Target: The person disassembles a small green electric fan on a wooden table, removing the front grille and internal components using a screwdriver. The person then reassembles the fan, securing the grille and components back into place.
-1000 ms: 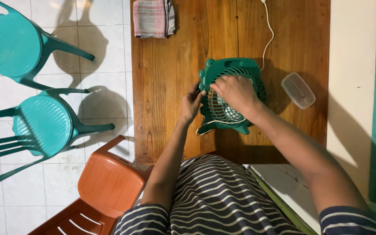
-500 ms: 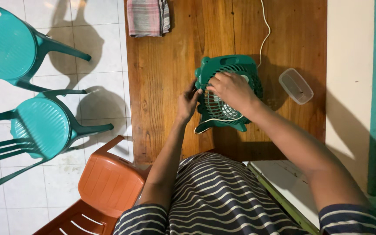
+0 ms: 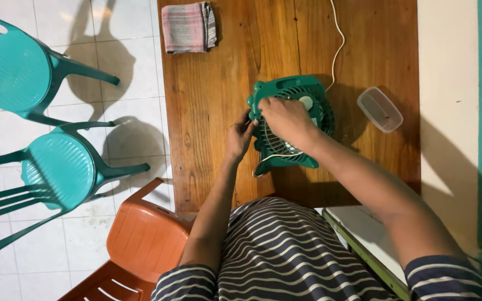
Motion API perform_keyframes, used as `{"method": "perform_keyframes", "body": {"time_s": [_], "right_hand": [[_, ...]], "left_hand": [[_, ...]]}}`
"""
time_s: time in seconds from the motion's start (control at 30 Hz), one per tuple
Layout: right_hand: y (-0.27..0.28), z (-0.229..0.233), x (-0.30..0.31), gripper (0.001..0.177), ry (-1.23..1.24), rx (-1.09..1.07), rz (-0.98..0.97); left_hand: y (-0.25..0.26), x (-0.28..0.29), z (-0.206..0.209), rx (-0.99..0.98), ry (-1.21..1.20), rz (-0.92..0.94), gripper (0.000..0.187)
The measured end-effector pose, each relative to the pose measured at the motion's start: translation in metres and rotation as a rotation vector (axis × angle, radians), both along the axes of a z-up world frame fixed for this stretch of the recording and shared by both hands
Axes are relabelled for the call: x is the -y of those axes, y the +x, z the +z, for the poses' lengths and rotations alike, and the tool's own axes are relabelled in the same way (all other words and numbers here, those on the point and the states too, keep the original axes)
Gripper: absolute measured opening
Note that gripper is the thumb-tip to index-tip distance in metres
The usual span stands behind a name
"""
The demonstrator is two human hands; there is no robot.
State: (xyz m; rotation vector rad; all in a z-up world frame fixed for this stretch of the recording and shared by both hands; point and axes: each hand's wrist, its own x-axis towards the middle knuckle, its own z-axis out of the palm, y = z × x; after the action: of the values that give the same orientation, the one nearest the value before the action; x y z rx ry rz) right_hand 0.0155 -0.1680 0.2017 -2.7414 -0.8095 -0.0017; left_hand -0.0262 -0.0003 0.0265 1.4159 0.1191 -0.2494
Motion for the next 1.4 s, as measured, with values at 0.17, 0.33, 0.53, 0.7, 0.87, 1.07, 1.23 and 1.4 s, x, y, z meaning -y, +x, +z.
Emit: {"method": "perform_keyframes", "body": {"time_s": [0.17, 0.33, 0.53, 0.7, 0.87, 1.07, 1.23, 1.4], "right_hand": [[0.005, -0.023, -0.006, 0.038, -0.058, 0.006, -0.093], [0.003, -0.046, -0.014, 0.033, -0.004, -0.067, 0.019], [-0.012, -0.071, -0.003, 0.025, 0.040, -0.030, 0.138], [-0.023, -0.070, -0.014, 0.022, 0.026, 0.022, 0.170], [-0.026, -0.064, -0.019, 0.020, 0.029, -0.081, 0.140], [-0.017, -0.052, -0.016, 0.023, 0.055, -0.206, 0.142], [-0.007, -0.048, -0.015, 0.022, 0.055, -0.487, 0.121], [-0.005, -0.044, -0.017, 0.023, 0.062, -0.499, 0.102]], "left_hand": [[-0.007, -0.001, -0.030, -0.059, -0.111, 0.016, 0.050], [-0.013, 0.004, -0.057, 0.039, 0.052, -0.034, 0.036], [-0.041, -0.045, -0.056, 0.106, 0.190, -0.010, 0.043], [-0.125, -0.204, -0.024, -0.292, -0.158, 0.557, 0.042], [-0.226, -0.279, 0.012, -0.481, 0.900, 1.043, 0.044], [-0.219, -0.249, 0.010, -0.499, 0.964, 0.597, 0.027], [-0.165, -0.223, -0.009, 0.123, 0.984, 0.798, 0.053], [-0.077, -0.117, -0.050, -0.035, 0.409, 0.149, 0.030]]}}
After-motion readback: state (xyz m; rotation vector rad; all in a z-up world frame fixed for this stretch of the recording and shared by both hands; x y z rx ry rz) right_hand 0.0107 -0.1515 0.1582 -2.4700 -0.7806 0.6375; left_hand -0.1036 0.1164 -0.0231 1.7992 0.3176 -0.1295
